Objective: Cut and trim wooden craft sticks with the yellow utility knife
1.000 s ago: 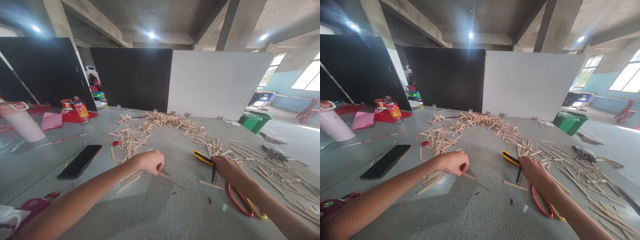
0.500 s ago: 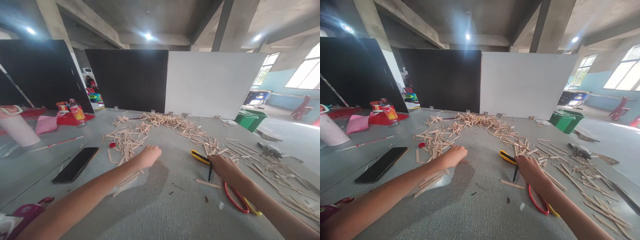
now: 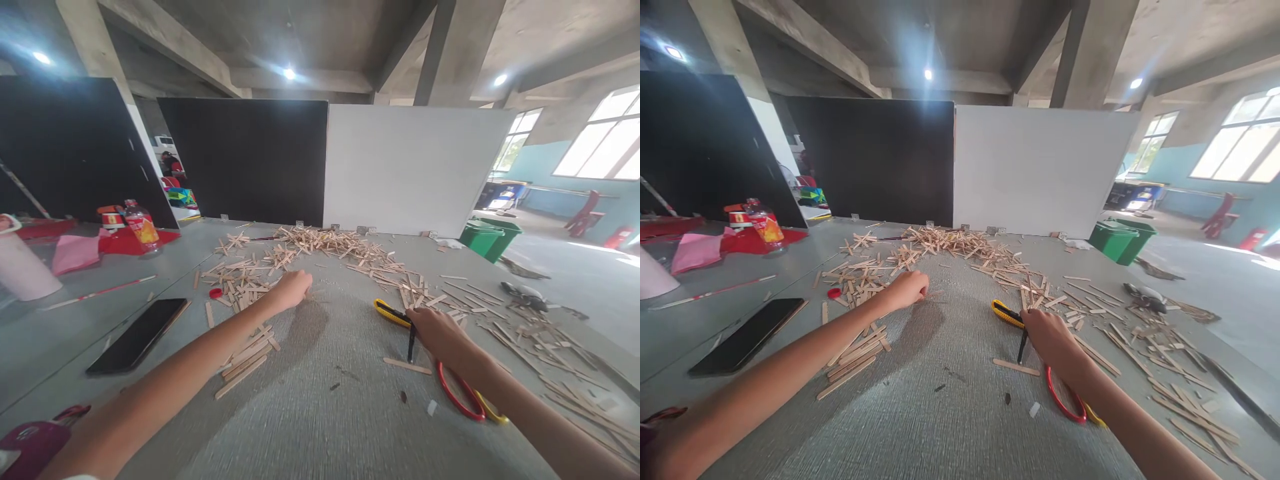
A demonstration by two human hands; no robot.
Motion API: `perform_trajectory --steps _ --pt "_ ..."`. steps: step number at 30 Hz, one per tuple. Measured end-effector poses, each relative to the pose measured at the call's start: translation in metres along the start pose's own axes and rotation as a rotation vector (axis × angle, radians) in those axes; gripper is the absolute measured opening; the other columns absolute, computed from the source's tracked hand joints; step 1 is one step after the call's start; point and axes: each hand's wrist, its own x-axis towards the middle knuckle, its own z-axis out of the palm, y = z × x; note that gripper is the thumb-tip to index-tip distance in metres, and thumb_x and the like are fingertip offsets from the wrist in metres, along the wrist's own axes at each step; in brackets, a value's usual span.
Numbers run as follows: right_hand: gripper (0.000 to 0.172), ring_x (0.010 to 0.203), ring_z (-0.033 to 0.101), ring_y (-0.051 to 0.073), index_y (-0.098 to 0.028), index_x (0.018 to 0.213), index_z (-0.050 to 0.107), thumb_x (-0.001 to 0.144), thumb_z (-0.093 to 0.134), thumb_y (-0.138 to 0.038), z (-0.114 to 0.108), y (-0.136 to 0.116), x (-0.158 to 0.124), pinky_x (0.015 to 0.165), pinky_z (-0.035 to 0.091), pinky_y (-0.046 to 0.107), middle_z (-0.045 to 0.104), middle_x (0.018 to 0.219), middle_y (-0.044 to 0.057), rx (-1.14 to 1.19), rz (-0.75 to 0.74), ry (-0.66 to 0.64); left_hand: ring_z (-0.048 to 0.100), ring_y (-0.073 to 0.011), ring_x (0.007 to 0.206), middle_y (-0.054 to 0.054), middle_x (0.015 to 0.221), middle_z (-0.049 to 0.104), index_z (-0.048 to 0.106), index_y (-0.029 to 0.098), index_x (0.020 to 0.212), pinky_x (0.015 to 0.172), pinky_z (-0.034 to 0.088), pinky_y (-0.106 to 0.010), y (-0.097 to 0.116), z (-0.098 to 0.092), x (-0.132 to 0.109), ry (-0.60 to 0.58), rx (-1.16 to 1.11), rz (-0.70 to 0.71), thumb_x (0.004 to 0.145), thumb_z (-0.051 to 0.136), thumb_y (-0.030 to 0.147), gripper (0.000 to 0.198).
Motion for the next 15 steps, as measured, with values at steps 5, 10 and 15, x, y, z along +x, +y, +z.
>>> perform_trajectory --steps 5,10,15 --pt "0.026 0.092 0.077 0.028 -0.016 0.105 0.07 0.097 0.049 -0.003 -0.013 0.003 -0.005 0.062 0.034 0.032 0.077 0.1 0.013 -0.014 0.055 0.007 0.07 -0.0251 0.109 -0.01 0.129 0.068 0.065 0.017 0.129 0.093 0.061 -0.046 -0.007 -0.002 -0.008 0.06 -0.1 0.031 0.103 0.068 0.035 0.032" --pt "0.025 0.092 0.078 0.03 -0.014 0.103 0.071 0.094 0.052 -0.001 -0.021 0.025 -0.009 0.058 0.036 0.03 0.077 0.098 0.015 -0.055 0.155 -0.017 0.069 -0.0259 0.112 -0.01 0.13 0.068 0.066 0.017 0.128 0.095 0.059 -0.048 -0.018 -0.014 -0.008 0.068 -0.205 0.062 0.102 0.069 0.035 0.031" --pt "0.051 0.089 0.079 0.033 -0.01 0.133 0.063 0.087 0.052 0.009 -0.029 0.028 -0.015 0.06 0.044 0.03 0.078 0.095 0.017 -0.107 0.203 -0.003 0.071 -0.0178 0.086 -0.005 0.105 0.072 0.069 0.014 0.111 0.076 0.062 -0.035 -0.016 -0.026 -0.015 -0.072 -0.368 0.152 0.102 0.07 0.034 0.021"
